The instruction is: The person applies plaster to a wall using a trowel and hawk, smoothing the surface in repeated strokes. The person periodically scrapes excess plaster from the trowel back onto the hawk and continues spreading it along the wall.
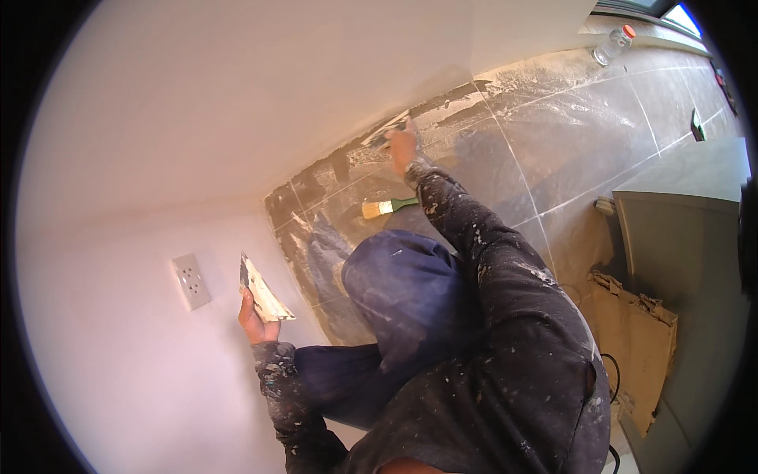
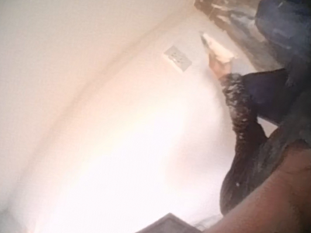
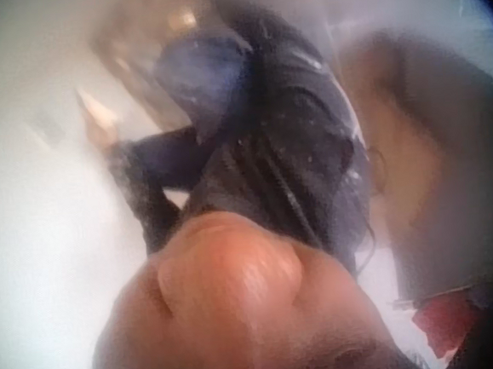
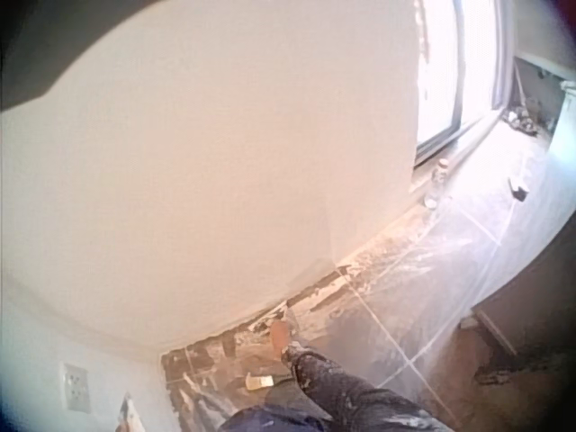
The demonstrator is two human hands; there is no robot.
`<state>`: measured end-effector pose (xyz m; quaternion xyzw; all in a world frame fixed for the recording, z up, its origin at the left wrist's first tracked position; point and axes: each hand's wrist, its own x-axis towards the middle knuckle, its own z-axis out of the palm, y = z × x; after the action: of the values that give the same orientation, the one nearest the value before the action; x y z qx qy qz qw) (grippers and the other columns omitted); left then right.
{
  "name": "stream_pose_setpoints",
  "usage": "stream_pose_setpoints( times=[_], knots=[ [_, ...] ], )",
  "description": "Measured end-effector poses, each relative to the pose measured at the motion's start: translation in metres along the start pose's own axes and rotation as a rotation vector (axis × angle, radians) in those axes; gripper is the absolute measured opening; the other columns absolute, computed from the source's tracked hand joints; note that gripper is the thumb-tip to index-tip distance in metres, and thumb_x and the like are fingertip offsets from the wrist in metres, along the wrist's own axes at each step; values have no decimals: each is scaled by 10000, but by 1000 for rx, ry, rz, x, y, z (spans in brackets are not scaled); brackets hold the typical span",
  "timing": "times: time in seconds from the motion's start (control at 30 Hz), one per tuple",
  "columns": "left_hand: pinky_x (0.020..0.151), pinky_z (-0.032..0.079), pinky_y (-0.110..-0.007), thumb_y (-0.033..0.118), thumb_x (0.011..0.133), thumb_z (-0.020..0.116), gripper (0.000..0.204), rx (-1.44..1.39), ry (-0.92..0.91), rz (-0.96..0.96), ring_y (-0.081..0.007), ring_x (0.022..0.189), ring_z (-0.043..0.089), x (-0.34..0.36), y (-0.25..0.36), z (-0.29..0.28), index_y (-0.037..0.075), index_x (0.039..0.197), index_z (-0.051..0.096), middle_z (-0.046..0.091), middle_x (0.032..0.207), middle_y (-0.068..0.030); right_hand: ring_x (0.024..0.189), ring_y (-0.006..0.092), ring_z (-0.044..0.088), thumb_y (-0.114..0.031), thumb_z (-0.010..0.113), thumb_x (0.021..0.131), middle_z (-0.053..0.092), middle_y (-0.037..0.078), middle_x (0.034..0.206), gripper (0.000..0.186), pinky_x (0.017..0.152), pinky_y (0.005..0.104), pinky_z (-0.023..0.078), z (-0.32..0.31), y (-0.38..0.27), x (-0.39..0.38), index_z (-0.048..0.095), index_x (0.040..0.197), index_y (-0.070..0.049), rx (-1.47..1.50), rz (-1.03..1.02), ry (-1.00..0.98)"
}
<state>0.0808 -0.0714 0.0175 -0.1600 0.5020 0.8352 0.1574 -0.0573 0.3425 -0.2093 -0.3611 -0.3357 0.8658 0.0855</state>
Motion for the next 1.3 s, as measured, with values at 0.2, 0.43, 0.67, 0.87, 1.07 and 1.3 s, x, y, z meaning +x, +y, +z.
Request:
stream_pose_setpoints(
  times=[0.2,0.43,0.67,0.87,1.07,1.3],
  knots=[
    [933,473,-341,256,957,570,421,73,68,6,-188,1064,590,2,-5,12,37,1311,499,613,1193,-62,870,261,598,-1,574,811,562,183,1178,899,653,390,554,-33,-25,29,33,1521,-110,32,-96,28],
    [941,467,-319,256,960,569,427,77,43,11,-175,1067,586,0,-4,23,33,1317,497,611,1196,-59,966,266,625,-150,712,817,648,152,1085,511,965,422,424,-51,5,88,498,1268,-38,-150,-363,-12],
    [917,479,-315,254,955,581,417,79,71,11,-167,1041,595,0,-5,24,38,1304,508,621,1175,-50,990,283,634,-179,678,871,663,142,1077,392,1034,382,407,-38,12,124,564,1183,27,-365,-439,-24],
    [948,465,-341,250,954,578,420,69,38,-18,-184,1063,589,3,-7,24,35,1307,502,614,1190,-58,974,266,620,-86,622,834,521,194,1243,636,835,337,520,56,3,24,312,1381,6,-76,-47,-102],
    [981,452,-373,244,949,576,438,57,54,-6,-215,1105,578,6,-8,20,26,1318,489,603,1227,-80,853,215,608,14,537,795,492,231,1261,876,767,274,542,48,-1,-41,32,1509,15,-39,-178,-49],
    [989,449,-378,241,952,568,439,74,41,-31,-217,1118,575,7,-8,16,23,1324,485,598,1240,-89,916,230,579,35,554,781,521,178,1186,879,711,372,552,-40,-45,26,74,1511,-62,92,-102,79]
  ],
)
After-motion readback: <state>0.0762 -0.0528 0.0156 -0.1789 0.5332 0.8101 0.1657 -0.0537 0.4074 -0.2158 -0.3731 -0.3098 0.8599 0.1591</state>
